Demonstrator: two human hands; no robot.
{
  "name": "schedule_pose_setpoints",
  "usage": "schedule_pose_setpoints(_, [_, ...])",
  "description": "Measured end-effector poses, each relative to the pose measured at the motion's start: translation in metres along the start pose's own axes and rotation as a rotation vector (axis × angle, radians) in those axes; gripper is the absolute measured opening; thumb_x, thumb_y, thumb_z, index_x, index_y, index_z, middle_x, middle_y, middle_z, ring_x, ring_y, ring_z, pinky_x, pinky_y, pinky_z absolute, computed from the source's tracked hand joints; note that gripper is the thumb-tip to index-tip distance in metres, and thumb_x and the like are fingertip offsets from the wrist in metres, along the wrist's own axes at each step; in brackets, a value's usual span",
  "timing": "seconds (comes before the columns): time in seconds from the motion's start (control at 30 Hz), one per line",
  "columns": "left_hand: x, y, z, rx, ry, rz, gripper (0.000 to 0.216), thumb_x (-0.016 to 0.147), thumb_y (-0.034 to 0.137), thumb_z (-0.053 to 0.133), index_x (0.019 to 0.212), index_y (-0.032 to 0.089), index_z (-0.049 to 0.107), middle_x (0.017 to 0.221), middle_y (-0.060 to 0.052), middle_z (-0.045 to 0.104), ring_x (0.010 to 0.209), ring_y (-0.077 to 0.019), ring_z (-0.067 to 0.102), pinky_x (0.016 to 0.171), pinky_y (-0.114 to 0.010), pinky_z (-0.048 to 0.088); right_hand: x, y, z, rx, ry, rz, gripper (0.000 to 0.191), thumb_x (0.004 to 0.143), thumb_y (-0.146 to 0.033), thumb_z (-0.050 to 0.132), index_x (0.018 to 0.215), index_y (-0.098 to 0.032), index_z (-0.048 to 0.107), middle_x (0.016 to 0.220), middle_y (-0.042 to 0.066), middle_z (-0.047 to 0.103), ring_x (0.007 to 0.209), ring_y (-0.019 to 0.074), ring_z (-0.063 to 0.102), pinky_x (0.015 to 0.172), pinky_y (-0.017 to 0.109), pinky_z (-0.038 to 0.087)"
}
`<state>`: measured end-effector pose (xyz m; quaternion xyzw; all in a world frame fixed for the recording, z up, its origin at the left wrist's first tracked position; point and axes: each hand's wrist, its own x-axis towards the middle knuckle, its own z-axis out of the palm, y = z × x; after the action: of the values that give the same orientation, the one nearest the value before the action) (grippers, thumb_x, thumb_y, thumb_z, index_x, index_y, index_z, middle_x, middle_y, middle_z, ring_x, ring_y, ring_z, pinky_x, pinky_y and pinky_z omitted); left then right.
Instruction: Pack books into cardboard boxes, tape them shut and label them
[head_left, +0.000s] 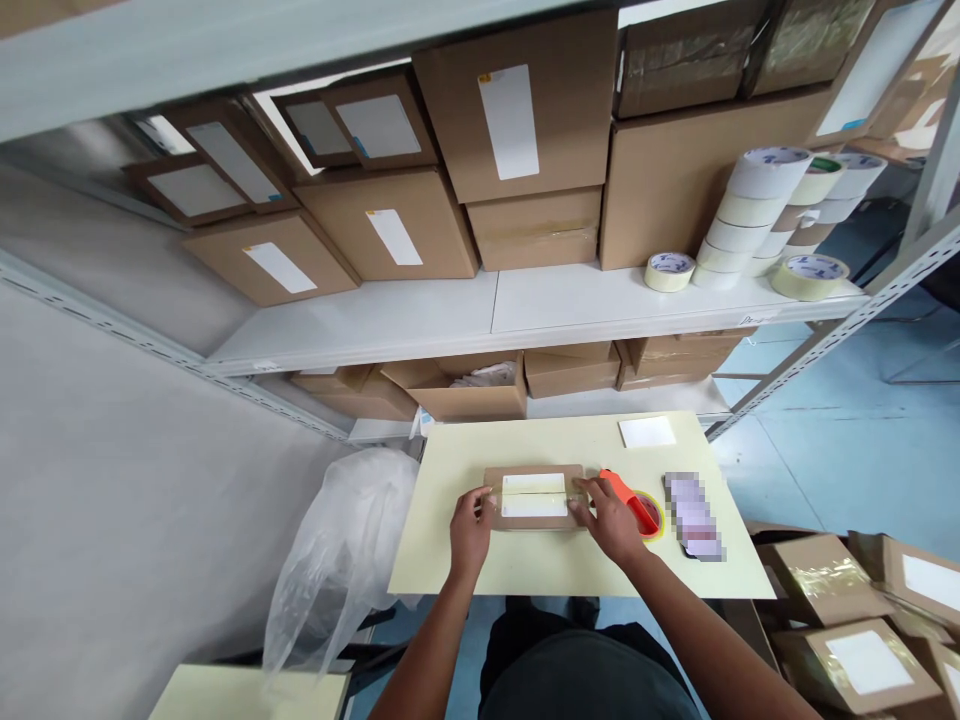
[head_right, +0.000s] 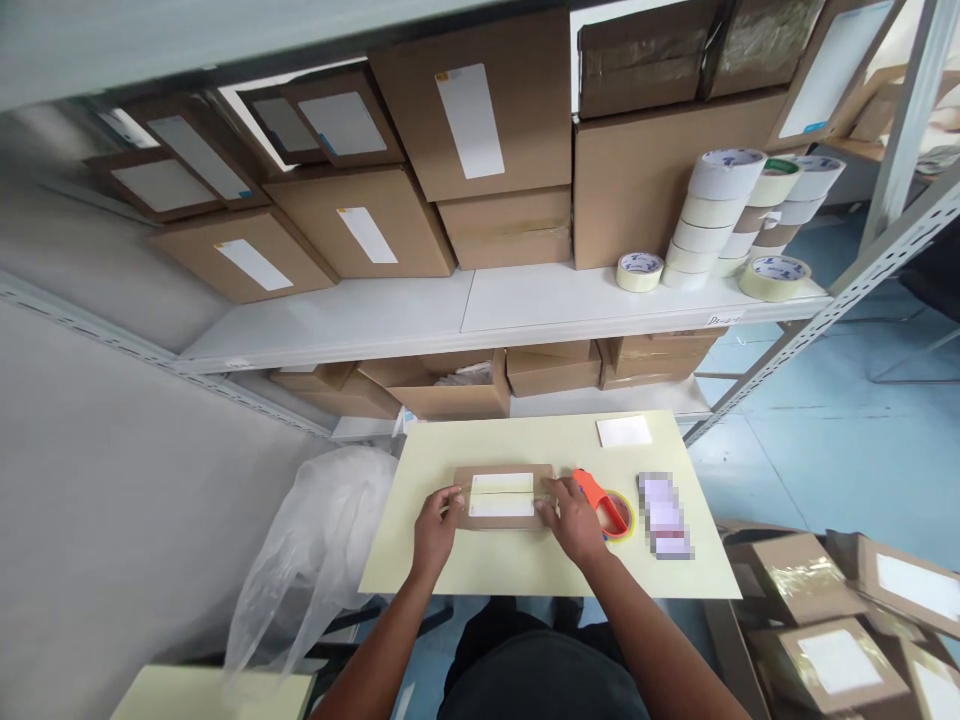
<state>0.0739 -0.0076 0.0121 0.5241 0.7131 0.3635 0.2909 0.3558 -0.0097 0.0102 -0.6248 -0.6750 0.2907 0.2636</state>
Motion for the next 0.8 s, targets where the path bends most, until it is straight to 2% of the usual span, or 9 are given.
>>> schedule_pose_setpoints(0.1, [-0.001,-0.004,0.008,-0.048,0.073,-0.081,0.035,0.087,0.052,0.056,0.101,0.021,0.067,0.105,-0.009,0.072,0.102,-0.0257,0.069,0.090,-0.041,0.056,-0.014,0.030,-0.003,-0.060,0.147,0.017,0.034,0.099,-0.039,0.048,0.125,-0.021,0.060,0.117,0.012,0.065,0.104,0.0270,0.065,0.089,0.043,0.055])
schedule_pose_setpoints(0.17, [-0.002,-0.007,0.014,-0.076,0.098,-0.130,0.034,0.086,0.051,0.056,0.098,0.021,0.066,0.103,-0.008,0.073,0.100,-0.0258,0.069,0.087,-0.039,0.056,-0.023,0.052,-0.005,-0.163,0.172,0.085,0.027,0.096,-0.035,0.052,0.115,-0.019,0.062,0.112,0.015,0.067,0.108,0.0298,0.064,0.089,0.044,0.053])
schedule_pose_setpoints(0.23, [-0.003,-0.008,0.020,-0.092,0.129,-0.166,0.032,0.086,0.050,0.054,0.096,0.021,0.065,0.101,-0.008,0.073,0.097,-0.0254,0.069,0.084,-0.038,0.056,-0.029,0.067,-0.006,-0.267,0.036,0.175,0.020,0.092,-0.031,0.055,0.107,-0.020,0.062,0.108,0.016,0.068,0.104,0.0306,0.065,0.077,0.040,0.054])
schedule_pose_setpoints(0.33, [-0.002,-0.009,0.027,-0.119,0.185,-0.191,0.031,0.085,0.049,0.053,0.096,0.022,0.064,0.100,-0.007,0.072,0.096,-0.0242,0.068,0.086,-0.037,0.055,-0.028,0.073,-0.004,-0.382,-0.210,0.310,0.017,0.091,-0.030,0.058,0.105,-0.020,0.062,0.098,0.015,0.071,0.090,0.0294,0.070,0.065,0.035,0.049])
schedule_pose_setpoints(0.4, [-0.002,-0.009,0.030,-0.142,0.202,-0.205,0.030,0.084,0.048,0.053,0.095,0.022,0.063,0.101,-0.006,0.072,0.098,-0.0239,0.067,0.088,-0.037,0.054,-0.023,0.069,-0.004,-0.415,-0.264,0.370,0.016,0.092,-0.027,0.056,0.104,-0.019,0.061,0.092,0.015,0.071,0.083,0.0284,0.071,0.064,0.035,0.047])
schedule_pose_setpoints(0.5, [-0.001,-0.009,0.032,-0.171,0.188,-0.213,0.031,0.085,0.049,0.053,0.096,0.022,0.063,0.101,-0.006,0.071,0.097,-0.0239,0.067,0.087,-0.037,0.054,-0.013,0.060,-0.014,-0.386,-0.209,0.378,0.019,0.094,-0.028,0.050,0.104,-0.016,0.060,0.090,0.015,0.071,0.078,0.0271,0.069,0.063,0.034,0.044])
schedule_pose_setpoints(0.63, [-0.003,-0.010,0.035,-0.250,0.229,-0.212,0.034,0.083,0.049,0.057,0.102,0.021,0.059,0.104,-0.008,0.070,0.098,-0.0233,0.067,0.089,-0.037,0.054,0.004,0.034,-0.057,-0.129,-0.070,0.241,0.028,0.092,-0.043,0.048,0.099,-0.018,0.060,0.074,0.005,0.066,0.067,0.0225,0.062,0.061,0.031,0.043])
schedule_pose_setpoints(0.73, [-0.004,-0.010,0.038,-0.318,0.267,-0.230,0.034,0.080,0.047,0.061,0.101,0.020,0.057,0.102,-0.008,0.070,0.096,-0.0223,0.068,0.088,-0.038,0.054,0.024,-0.006,-0.092,0.125,-0.161,0.065,0.032,0.090,-0.049,0.049,0.093,-0.020,0.061,0.070,0.001,0.062,0.063,0.0183,0.057,0.058,0.027,0.043])
schedule_pose_setpoints(0.8, [-0.004,-0.009,0.039,-0.356,0.254,-0.244,0.031,0.080,0.045,0.062,0.099,0.020,0.058,0.099,-0.007,0.071,0.093,-0.0218,0.068,0.085,-0.037,0.055,0.039,-0.036,-0.102,0.191,-0.279,-0.031,0.034,0.089,-0.052,0.052,0.082,-0.020,0.061,0.065,0.000,0.058,0.060,0.0156,0.052,0.054,0.025,0.040])
